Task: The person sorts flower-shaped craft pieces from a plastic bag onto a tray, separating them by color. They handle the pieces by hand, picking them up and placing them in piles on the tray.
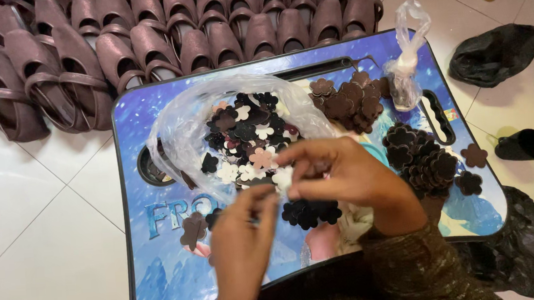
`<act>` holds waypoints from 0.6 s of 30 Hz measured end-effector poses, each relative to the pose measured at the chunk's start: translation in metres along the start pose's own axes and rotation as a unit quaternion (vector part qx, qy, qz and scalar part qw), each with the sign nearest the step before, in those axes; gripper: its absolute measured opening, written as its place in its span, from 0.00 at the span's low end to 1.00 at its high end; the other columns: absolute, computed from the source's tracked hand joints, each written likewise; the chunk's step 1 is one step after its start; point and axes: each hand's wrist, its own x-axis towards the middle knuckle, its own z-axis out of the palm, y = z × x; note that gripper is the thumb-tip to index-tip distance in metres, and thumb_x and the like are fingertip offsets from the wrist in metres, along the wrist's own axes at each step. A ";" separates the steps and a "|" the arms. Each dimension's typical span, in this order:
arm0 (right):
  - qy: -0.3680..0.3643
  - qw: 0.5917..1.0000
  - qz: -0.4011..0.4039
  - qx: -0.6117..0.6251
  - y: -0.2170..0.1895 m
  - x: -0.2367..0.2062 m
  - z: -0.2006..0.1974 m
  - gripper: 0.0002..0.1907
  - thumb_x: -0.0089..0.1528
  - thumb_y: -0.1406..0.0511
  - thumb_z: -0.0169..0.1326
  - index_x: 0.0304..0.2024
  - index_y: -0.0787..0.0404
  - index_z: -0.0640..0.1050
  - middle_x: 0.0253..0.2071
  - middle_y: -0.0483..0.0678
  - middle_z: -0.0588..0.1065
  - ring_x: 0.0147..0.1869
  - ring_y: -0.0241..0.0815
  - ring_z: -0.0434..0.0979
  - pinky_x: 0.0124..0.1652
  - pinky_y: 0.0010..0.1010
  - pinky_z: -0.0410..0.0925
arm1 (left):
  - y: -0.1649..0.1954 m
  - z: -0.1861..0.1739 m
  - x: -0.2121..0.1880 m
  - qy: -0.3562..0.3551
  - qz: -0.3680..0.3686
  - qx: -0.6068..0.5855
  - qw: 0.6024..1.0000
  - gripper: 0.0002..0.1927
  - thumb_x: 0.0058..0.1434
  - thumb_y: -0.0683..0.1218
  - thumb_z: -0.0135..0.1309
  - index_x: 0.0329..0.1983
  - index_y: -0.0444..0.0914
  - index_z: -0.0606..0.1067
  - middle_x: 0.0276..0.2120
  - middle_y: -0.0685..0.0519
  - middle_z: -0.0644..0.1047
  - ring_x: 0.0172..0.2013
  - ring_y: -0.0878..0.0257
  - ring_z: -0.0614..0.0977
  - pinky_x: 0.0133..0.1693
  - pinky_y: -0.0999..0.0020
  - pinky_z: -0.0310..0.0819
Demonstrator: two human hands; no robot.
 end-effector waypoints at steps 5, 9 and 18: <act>-0.129 0.981 0.037 -0.137 -0.006 0.000 -0.012 0.27 0.53 0.63 0.68 0.56 0.54 0.80 0.30 0.40 0.83 0.28 0.29 0.78 0.29 0.23 0.71 | 0.002 -0.028 0.026 0.201 0.119 0.225 0.946 0.07 0.64 0.46 0.60 0.42 0.41 0.84 0.36 0.50 0.83 0.36 0.52 0.79 0.39 0.60 0.72; -0.046 0.991 -0.037 -0.120 -0.005 0.002 -0.006 0.24 0.56 0.65 0.67 0.55 0.58 0.80 0.32 0.41 0.83 0.32 0.28 0.79 0.31 0.23 0.71 | 0.000 -0.032 0.046 0.175 0.127 0.282 0.935 0.07 0.62 0.45 0.60 0.41 0.41 0.84 0.36 0.50 0.80 0.39 0.50 0.77 0.40 0.56 0.69; 0.108 0.993 0.038 0.020 -0.009 0.004 0.011 0.19 0.58 0.71 0.63 0.53 0.61 0.81 0.29 0.43 0.79 0.26 0.26 0.74 0.24 0.20 0.68 | -0.004 -0.012 0.039 0.094 0.134 0.230 0.959 0.08 0.57 0.45 0.61 0.39 0.40 0.83 0.37 0.50 0.80 0.40 0.48 0.77 0.43 0.53 0.70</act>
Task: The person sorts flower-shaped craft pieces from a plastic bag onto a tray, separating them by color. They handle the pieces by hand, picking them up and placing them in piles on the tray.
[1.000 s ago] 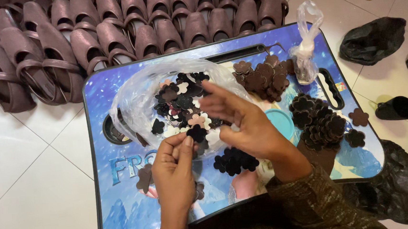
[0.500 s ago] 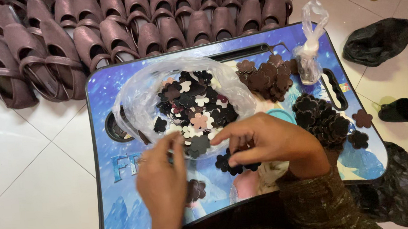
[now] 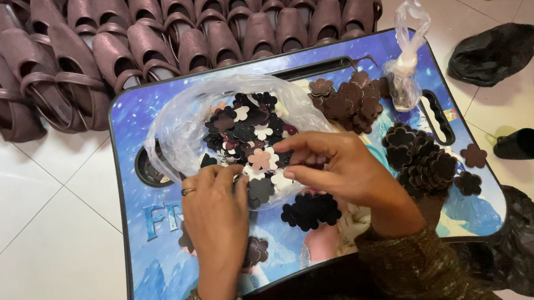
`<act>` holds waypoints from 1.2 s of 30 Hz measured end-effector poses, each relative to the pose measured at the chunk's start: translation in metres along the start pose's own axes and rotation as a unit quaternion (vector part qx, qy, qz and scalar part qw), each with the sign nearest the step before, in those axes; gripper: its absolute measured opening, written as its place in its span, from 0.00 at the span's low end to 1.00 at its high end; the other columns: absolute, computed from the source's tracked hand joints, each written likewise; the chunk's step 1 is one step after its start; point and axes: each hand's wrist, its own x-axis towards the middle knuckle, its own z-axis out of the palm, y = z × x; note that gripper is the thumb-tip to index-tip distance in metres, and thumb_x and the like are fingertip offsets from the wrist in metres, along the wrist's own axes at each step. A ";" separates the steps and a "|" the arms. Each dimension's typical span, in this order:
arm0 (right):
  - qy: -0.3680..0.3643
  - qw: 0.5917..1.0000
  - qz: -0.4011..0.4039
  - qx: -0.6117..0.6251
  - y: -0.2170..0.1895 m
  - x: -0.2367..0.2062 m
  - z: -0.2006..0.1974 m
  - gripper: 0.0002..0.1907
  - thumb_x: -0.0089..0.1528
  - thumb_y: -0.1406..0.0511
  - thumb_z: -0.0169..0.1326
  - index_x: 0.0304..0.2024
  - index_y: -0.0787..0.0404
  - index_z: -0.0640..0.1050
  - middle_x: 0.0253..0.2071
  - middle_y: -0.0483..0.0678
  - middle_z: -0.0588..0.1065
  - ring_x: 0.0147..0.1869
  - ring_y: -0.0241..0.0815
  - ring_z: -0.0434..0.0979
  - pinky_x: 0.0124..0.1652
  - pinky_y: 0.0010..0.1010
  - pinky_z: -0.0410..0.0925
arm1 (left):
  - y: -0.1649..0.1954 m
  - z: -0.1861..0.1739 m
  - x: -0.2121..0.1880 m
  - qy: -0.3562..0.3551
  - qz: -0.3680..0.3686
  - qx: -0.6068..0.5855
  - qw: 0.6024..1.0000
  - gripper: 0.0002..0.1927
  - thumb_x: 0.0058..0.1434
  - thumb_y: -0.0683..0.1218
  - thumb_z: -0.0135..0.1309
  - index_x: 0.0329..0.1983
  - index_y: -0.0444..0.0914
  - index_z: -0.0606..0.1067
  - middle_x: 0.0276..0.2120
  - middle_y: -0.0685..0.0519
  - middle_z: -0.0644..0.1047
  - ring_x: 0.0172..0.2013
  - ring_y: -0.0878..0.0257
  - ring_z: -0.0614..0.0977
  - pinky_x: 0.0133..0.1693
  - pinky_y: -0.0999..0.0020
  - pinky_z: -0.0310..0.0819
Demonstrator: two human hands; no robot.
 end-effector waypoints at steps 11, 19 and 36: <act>-0.018 0.998 -0.055 -0.037 0.008 0.003 0.009 0.19 0.61 0.71 0.62 0.55 0.61 0.80 0.35 0.42 0.81 0.35 0.25 0.76 0.33 0.20 0.71 | -0.005 0.007 0.002 -0.052 0.030 -0.039 0.997 0.15 0.56 0.42 0.57 0.47 0.38 0.82 0.49 0.50 0.81 0.44 0.47 0.79 0.45 0.55 0.72; 0.017 0.996 -0.067 -0.063 0.013 0.007 0.017 0.21 0.63 0.70 0.60 0.59 0.60 0.78 0.34 0.45 0.81 0.35 0.27 0.76 0.34 0.21 0.70 | -0.007 0.011 0.006 0.007 -0.006 -0.052 0.999 0.07 0.64 0.45 0.57 0.42 0.39 0.82 0.39 0.49 0.83 0.40 0.47 0.80 0.44 0.55 0.72; 0.045 0.991 -0.063 0.110 0.019 0.010 0.028 0.32 0.62 0.74 0.61 0.69 0.64 0.70 0.41 0.47 0.78 0.43 0.32 0.81 0.37 0.20 0.72 | 0.013 0.005 0.001 -0.119 -0.232 -0.433 0.863 0.13 0.65 0.49 0.55 0.44 0.36 0.83 0.29 0.59 0.85 0.29 0.77 0.78 0.31 0.80 0.70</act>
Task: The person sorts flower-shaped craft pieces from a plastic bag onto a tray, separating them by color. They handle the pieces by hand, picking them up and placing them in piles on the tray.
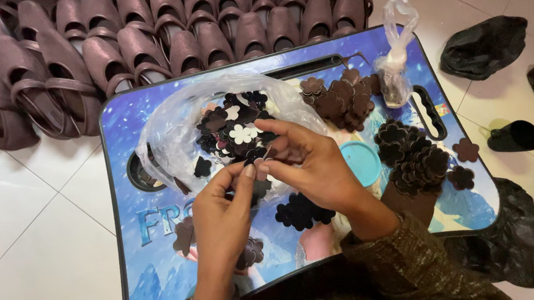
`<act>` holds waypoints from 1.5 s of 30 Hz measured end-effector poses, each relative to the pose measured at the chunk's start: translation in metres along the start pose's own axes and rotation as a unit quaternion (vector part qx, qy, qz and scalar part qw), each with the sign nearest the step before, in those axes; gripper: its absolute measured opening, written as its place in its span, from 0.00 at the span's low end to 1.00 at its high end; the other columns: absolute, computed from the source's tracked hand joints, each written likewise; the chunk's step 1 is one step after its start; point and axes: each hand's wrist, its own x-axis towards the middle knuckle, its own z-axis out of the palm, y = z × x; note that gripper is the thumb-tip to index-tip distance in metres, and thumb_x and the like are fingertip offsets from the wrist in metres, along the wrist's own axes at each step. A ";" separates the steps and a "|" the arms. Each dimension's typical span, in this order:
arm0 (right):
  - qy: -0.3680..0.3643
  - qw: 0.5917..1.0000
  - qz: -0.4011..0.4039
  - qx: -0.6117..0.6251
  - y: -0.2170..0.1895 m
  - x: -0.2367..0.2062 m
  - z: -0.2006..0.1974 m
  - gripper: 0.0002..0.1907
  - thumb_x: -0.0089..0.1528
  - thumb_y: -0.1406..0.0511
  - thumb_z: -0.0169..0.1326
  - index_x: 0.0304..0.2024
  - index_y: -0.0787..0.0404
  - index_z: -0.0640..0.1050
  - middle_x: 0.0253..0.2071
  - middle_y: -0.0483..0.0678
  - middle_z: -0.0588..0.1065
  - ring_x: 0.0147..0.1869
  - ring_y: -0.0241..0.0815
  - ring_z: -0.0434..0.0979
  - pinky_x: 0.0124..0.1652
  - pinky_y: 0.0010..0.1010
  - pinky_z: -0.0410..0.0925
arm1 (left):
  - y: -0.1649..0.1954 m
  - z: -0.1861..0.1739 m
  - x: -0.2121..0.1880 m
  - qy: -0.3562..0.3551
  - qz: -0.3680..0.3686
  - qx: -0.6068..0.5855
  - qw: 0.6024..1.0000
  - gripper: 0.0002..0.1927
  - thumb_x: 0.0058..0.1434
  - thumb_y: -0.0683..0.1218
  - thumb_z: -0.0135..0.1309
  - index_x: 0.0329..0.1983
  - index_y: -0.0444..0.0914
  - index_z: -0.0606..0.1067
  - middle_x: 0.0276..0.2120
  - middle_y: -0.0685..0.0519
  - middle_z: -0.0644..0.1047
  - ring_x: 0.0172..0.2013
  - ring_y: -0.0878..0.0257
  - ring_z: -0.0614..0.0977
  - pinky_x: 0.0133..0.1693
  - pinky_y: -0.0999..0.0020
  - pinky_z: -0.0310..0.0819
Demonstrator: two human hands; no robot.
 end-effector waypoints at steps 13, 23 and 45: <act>0.078 0.917 -0.285 -0.269 -0.012 -0.002 0.003 0.38 0.57 0.70 0.67 0.68 0.65 0.65 0.63 0.59 0.72 0.60 0.51 0.77 0.56 0.36 0.71 | -0.017 0.000 -0.002 0.059 -0.010 -0.007 0.998 0.13 0.66 0.48 0.57 0.43 0.34 0.84 0.28 0.57 0.81 0.28 0.74 0.73 0.30 0.76 0.68; 0.054 0.973 -0.177 -0.139 0.003 0.000 0.003 0.39 0.61 0.72 0.65 0.72 0.62 0.65 0.60 0.53 0.75 0.54 0.37 0.78 0.51 0.25 0.75 | -0.003 0.002 -0.015 0.076 0.074 0.136 0.985 0.12 0.64 0.50 0.58 0.41 0.38 0.83 0.31 0.49 0.84 0.31 0.63 0.83 0.35 0.69 0.75; -0.013 0.999 -0.012 0.051 -0.003 -0.002 0.001 0.40 0.58 0.76 0.64 0.72 0.62 0.67 0.38 0.39 0.74 0.42 0.29 0.76 0.45 0.23 0.72 | -0.012 0.009 -0.016 0.129 0.099 0.082 0.983 0.14 0.65 0.51 0.58 0.44 0.36 0.83 0.33 0.51 0.82 0.35 0.65 0.81 0.39 0.70 0.74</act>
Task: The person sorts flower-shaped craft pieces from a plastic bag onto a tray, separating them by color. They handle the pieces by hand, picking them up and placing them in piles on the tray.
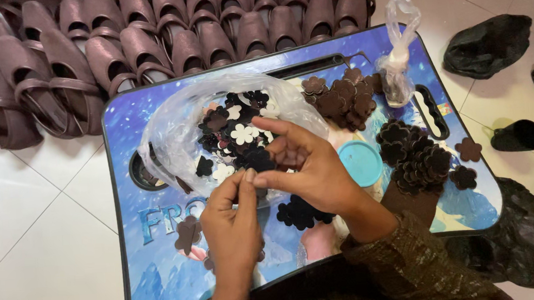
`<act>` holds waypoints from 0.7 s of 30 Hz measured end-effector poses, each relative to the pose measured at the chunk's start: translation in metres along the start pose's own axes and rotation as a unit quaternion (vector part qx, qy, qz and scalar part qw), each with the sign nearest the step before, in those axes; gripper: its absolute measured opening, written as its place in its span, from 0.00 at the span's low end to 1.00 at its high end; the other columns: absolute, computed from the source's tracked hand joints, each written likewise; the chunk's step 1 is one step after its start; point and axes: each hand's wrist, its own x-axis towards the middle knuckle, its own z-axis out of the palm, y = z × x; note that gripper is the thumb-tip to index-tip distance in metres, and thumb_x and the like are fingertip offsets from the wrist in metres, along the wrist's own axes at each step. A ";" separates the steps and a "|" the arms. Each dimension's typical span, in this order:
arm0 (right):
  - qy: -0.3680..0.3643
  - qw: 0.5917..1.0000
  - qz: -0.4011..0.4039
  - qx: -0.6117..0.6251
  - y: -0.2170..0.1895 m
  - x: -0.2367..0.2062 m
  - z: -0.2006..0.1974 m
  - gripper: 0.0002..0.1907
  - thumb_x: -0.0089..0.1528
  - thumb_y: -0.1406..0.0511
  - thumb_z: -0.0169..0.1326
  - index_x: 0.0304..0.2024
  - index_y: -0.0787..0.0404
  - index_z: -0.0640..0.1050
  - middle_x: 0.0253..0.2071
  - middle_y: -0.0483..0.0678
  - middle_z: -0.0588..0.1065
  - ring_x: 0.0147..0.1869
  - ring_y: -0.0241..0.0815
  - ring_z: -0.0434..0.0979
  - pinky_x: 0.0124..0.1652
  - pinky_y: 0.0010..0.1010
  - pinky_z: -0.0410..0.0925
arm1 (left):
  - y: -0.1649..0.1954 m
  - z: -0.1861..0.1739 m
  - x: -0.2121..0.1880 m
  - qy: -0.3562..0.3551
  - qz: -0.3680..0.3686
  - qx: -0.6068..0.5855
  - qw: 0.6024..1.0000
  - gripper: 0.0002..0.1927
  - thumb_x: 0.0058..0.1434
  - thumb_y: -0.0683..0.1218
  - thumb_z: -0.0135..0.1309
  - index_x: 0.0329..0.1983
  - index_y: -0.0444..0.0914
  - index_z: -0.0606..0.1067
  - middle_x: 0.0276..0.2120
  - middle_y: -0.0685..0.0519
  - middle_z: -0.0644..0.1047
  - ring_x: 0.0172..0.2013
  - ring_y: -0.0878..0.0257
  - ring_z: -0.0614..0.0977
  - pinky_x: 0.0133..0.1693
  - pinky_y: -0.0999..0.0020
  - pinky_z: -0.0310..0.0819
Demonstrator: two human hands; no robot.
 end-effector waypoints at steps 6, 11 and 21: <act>-0.033 0.998 0.047 -0.004 0.001 -0.001 -0.004 0.38 0.58 0.76 0.63 0.71 0.61 0.68 0.35 0.42 0.77 0.38 0.29 0.76 0.39 0.23 0.71 | 0.004 -0.003 0.001 -0.002 0.057 -0.038 0.998 0.15 0.66 0.48 0.58 0.50 0.35 0.82 0.38 0.56 0.82 0.38 0.72 0.80 0.40 0.78 0.73; -0.051 0.998 0.046 -0.013 -0.003 -0.004 -0.005 0.39 0.59 0.76 0.60 0.72 0.60 0.65 0.38 0.44 0.80 0.42 0.29 0.79 0.43 0.21 0.72 | 0.001 -0.003 0.003 -0.014 -0.069 -0.154 0.986 0.11 0.61 0.44 0.63 0.45 0.35 0.84 0.30 0.59 0.83 0.30 0.76 0.77 0.34 0.81 0.72; -0.038 0.999 0.018 -0.020 0.001 -0.001 -0.002 0.38 0.62 0.74 0.59 0.74 0.59 0.63 0.43 0.48 0.80 0.42 0.32 0.79 0.42 0.23 0.74 | -0.011 0.004 0.002 0.005 -0.087 -0.158 0.984 0.12 0.62 0.43 0.63 0.48 0.35 0.84 0.30 0.58 0.82 0.29 0.76 0.75 0.33 0.81 0.68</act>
